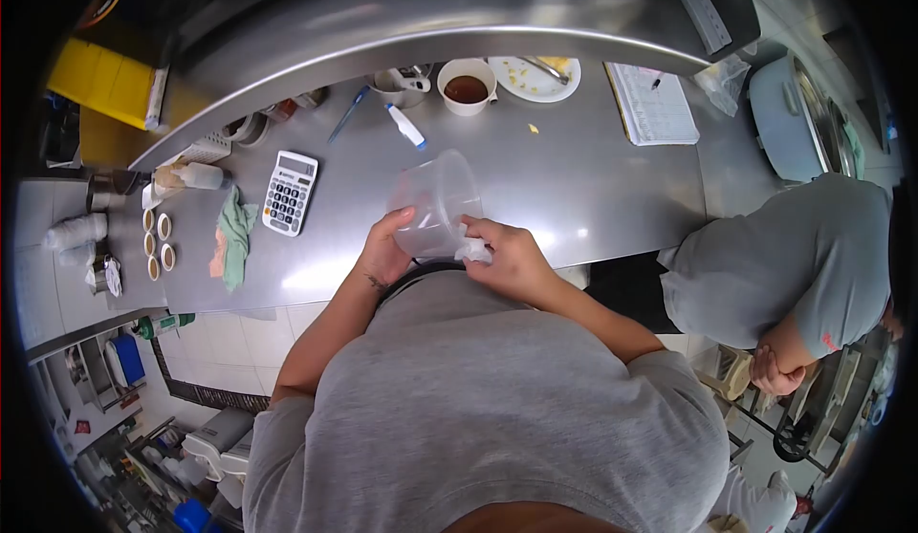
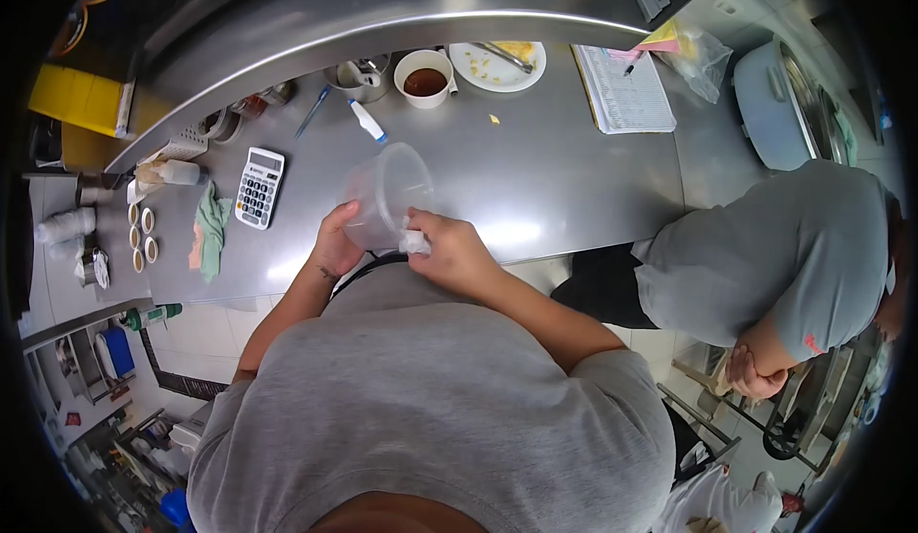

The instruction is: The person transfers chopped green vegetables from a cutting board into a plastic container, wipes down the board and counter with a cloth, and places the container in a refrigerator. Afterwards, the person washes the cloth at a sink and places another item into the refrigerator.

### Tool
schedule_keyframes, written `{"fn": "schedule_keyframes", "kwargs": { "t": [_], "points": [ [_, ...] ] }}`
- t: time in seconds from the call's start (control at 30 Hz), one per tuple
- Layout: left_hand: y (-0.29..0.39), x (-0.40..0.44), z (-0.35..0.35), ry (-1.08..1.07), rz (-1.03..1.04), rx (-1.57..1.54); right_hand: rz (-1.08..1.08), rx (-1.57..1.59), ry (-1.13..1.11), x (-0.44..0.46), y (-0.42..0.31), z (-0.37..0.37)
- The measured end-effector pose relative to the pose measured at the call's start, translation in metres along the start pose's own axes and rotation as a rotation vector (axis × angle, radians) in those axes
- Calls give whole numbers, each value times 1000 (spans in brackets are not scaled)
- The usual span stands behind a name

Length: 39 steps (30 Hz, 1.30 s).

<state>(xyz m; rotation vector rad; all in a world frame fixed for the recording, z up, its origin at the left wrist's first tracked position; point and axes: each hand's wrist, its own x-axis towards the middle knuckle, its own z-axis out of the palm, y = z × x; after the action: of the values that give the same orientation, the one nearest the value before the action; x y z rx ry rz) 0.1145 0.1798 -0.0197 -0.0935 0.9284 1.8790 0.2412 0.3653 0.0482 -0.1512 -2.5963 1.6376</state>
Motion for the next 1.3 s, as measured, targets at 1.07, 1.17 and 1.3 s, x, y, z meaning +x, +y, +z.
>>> {"fn": "schedule_keyframes", "kwargs": {
  "t": [1.07,1.17,1.3],
  "points": [
    [62,-66,10,-91,334,-413,67,-239,520,181,72,-100],
    [44,-58,-6,14,251,-450,-140,-26,406,137,12,-28],
    [34,-44,13,-16,128,-337,-671,-507,260,116,-53,15]
  ]
}}
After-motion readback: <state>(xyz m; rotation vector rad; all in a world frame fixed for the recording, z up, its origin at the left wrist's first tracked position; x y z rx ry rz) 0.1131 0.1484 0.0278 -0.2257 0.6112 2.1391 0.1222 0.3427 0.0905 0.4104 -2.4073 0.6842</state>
